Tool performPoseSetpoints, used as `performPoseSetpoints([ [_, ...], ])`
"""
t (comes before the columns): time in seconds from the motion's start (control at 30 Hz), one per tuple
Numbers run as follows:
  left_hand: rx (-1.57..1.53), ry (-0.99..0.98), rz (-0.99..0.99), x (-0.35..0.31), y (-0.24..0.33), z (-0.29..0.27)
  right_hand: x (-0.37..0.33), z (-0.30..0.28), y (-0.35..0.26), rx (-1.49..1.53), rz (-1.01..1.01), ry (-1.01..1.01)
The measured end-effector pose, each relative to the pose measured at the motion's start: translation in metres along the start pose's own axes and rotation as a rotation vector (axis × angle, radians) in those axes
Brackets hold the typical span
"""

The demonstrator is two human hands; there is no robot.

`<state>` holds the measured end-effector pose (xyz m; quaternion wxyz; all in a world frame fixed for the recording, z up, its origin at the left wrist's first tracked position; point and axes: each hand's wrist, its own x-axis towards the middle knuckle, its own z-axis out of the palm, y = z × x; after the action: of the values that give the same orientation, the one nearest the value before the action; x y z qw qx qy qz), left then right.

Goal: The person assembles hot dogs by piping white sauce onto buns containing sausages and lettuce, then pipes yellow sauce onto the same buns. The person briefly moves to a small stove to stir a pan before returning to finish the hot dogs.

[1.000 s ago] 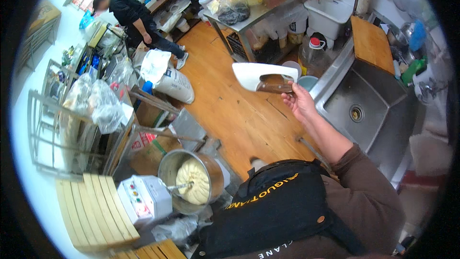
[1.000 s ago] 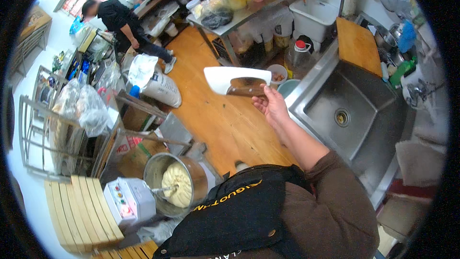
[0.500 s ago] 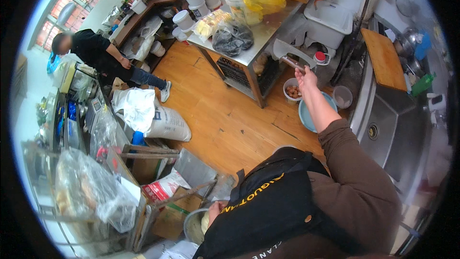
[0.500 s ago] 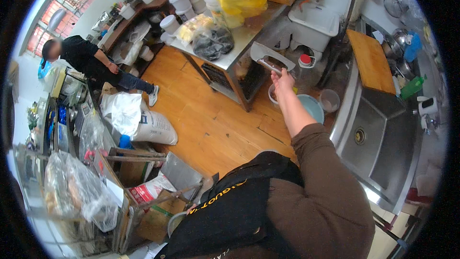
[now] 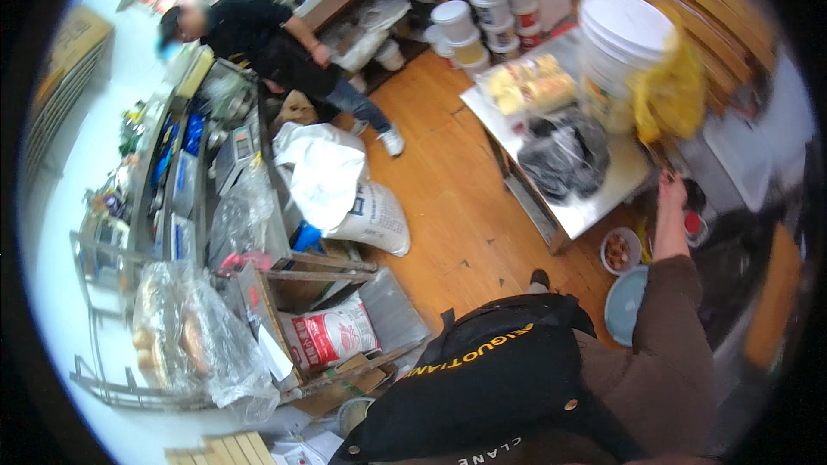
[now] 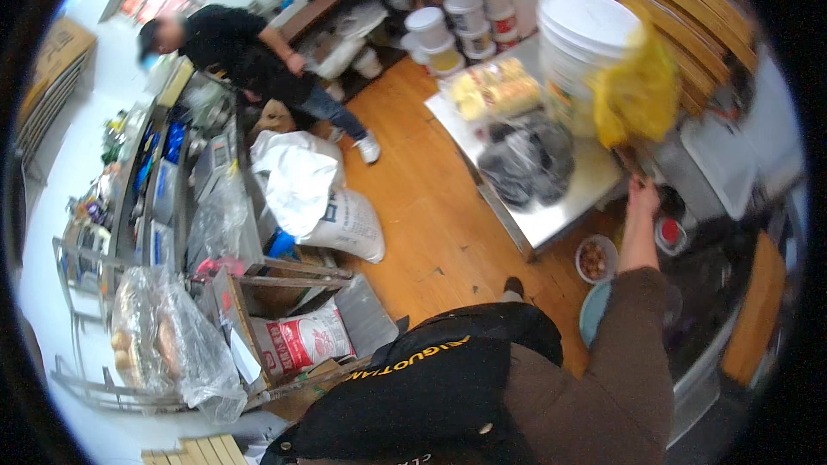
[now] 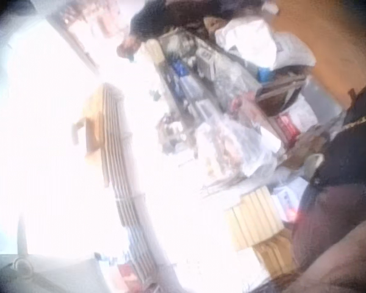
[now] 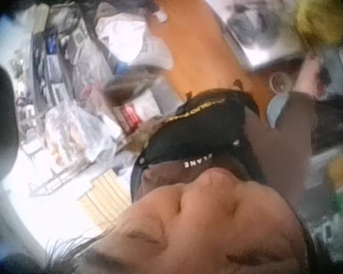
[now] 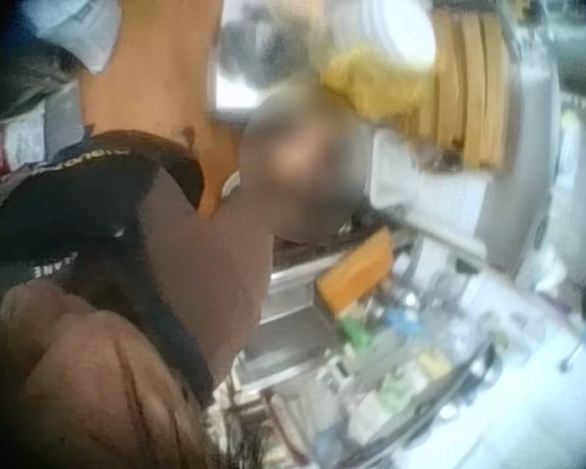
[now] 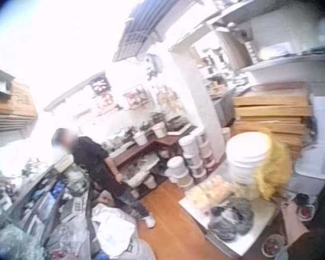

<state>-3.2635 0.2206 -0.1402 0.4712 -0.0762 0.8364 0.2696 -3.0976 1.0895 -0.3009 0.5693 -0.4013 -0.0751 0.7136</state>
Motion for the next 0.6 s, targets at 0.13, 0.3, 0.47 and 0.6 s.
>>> performPoseSetpoints([
  [0.13, 0.004, -0.03, -0.004, 0.02, 0.058, -0.017, 0.031, 0.009, -0.008, -0.276, 0.018, 0.039],
  [0.3, 0.075, -0.037, 0.024, 0.048, 0.115, -0.046, 0.03, 0.018, -0.031, -1.143, -0.038, 0.147],
  [0.47, 0.202, -0.119, 0.065, 0.085, 0.154, -0.085, 0.023, -0.024, -0.043, -0.718, 0.067, -0.052],
  [0.6, 0.447, -0.197, 0.255, 0.139, 0.176, -0.136, -0.007, -0.078, -0.049, -0.566, -0.023, 0.196],
])
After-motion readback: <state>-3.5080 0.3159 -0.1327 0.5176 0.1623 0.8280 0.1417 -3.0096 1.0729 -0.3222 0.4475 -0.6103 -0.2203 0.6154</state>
